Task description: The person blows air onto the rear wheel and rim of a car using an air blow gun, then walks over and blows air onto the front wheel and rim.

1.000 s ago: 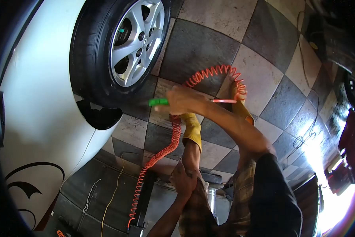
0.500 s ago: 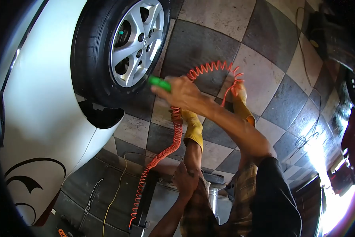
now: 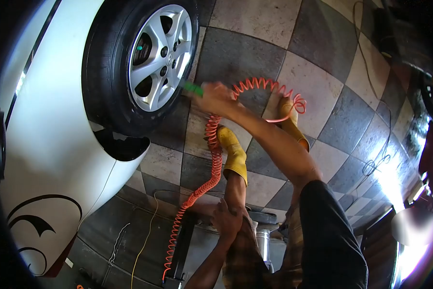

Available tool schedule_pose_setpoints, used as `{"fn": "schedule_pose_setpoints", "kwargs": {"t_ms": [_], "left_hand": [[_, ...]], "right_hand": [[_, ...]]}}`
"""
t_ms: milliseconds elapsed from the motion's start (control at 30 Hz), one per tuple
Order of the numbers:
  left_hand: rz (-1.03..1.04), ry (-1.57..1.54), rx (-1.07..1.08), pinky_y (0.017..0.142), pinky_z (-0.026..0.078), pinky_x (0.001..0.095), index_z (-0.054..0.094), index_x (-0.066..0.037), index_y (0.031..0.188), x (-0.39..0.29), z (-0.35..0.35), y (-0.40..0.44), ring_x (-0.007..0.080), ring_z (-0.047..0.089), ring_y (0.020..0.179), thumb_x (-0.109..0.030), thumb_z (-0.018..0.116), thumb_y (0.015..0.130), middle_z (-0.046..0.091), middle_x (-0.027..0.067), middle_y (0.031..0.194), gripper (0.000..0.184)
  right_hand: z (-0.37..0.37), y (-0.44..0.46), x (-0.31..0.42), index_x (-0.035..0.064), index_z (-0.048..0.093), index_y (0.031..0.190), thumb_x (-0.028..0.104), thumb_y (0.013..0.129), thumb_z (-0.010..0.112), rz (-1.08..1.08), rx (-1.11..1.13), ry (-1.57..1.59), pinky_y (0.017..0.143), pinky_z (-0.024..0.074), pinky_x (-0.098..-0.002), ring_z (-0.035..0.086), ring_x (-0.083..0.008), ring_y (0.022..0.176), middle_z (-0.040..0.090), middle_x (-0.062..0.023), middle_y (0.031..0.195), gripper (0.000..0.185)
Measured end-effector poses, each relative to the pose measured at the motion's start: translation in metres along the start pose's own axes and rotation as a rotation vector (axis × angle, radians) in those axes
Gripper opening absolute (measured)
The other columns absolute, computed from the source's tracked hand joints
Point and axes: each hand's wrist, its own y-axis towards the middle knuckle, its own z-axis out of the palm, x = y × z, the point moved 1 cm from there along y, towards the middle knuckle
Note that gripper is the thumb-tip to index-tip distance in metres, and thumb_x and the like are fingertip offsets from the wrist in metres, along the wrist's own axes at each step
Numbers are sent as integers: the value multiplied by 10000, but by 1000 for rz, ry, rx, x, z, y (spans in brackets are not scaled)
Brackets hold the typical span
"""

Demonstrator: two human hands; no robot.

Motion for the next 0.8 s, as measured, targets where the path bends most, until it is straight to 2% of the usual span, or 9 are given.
{"fn": "schedule_pose_setpoints", "kwargs": {"t_ms": [67,133,167,233,333,433,533,633,800], "left_hand": [[-55,-34,67,887,452,540,499,-17,1356,-6,-4,1,391,576,1094,-476,590,817,571,213,1265,714],[-30,-28,20,845,458,527,506,-19,1352,-5,6,0,384,587,1034,-510,585,817,583,208,1192,730],[-2,-16,-29,803,463,514,513,-22,1348,-1,9,0,378,599,974,-544,580,817,595,203,1120,747],[-1,-12,-29,804,464,513,511,-23,1350,0,9,1,379,597,982,-546,579,817,592,207,1138,750],[-11,-7,0,810,464,513,502,-25,1359,-4,9,-4,381,593,1002,-548,577,818,582,213,1173,757],[-15,-8,-11,820,464,515,491,-26,1368,-3,8,1,382,589,1017,-548,574,819,576,215,1189,763],[-25,-15,6,830,465,519,484,-26,1373,-3,5,0,384,588,1022,-546,572,821,575,216,1188,764],[-49,-58,24,852,464,541,489,-24,1356,-7,-2,1,393,588,1045,-523,597,806,578,219,1204,751],[-66,-93,44,872,460,559,494,-20,1339,-5,-4,4,406,590,1058,-500,613,797,582,225,1213,733]], "right_hand": [[-4,7,-5,-59,680,1008,588,839,636,9,-529,-183,767,550,-483,688,-421,882,685,-284,970,670],[-56,7,3,-67,671,1007,574,823,663,12,450,139,688,563,-476,701,-407,817,684,-288,960,667],[-43,6,0,-67,671,1007,574,823,663,18,448,145,688,563,-476,701,-407,817,684,-288,960,667],[-24,8,-4,9,700,920,581,875,613,98,-270,46,671,532,-470,682,-397,823,677,-270,878,581],[-49,15,-4,-30,680,974,603,862,607,-18,446,96,658,568,-466,702,-398,827,679,-295,933,647],[-61,6,13,-12,687,972,606,868,598,195,21,358,716,564,-485,691,-411,873,677,-291,914,632],[-67,-17,28,9,687,977,615,867,588,-185,524,198,755,559,-512,684,-425,882,675,-287,888,624],[-70,-28,31,27,696,980,635,862,576,22,146,389,827,529,-531,669,-433,937,679,-277,880,631],[-74,-27,38,20,691,989,588,882,586,-54,331,264,787,526,-541,674,-439,894,679,-272,865,587]]}}
